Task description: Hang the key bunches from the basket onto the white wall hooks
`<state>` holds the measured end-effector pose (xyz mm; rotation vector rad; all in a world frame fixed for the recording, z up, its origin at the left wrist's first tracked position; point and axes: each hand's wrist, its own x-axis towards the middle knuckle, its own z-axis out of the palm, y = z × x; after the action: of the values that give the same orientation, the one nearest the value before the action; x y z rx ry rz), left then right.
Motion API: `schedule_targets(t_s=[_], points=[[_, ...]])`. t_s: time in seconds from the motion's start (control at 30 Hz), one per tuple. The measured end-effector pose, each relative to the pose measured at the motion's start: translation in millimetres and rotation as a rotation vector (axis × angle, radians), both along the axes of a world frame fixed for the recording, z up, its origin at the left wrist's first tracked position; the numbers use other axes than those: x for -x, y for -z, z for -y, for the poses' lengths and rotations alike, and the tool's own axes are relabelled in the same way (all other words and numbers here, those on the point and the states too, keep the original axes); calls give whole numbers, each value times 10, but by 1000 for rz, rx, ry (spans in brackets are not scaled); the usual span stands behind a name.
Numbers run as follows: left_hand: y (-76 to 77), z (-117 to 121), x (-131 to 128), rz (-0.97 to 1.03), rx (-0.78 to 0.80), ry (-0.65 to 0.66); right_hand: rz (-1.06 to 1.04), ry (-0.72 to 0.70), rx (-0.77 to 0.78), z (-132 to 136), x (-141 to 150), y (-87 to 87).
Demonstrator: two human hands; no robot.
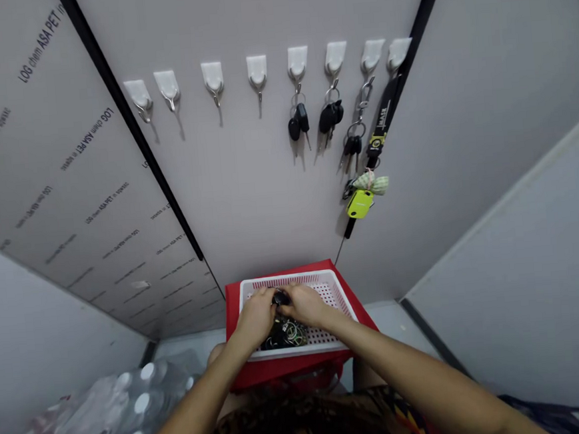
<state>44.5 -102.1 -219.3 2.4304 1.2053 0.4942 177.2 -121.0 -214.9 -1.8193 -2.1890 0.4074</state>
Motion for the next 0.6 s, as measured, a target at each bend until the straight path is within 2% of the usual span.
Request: schedule_targets(t_s=[0.17, 0.23, 0.33, 0.4, 0.47, 0.53, 0.6], points=[[32, -5, 3, 87, 15, -41, -29, 70, 35, -73, 81, 41], [21, -7, 10, 144, 17, -81, -151, 64, 28, -77, 69, 51], [-11, -11, 1, 234, 33, -134, -486, 64, 58, -65, 35, 53], [-27, -12, -22, 284, 117, -123, -743, 87, 109, -50, 25, 50], [-31, -7, -53, 321, 265, -103, -917, 95, 155, -30, 31, 43], [-31, 4, -78, 360, 378, -118, -974, 77, 171, -9, 45, 15], [-56, 15, -88, 398, 402, -135, -932, 63, 131, 5, 51, -58]])
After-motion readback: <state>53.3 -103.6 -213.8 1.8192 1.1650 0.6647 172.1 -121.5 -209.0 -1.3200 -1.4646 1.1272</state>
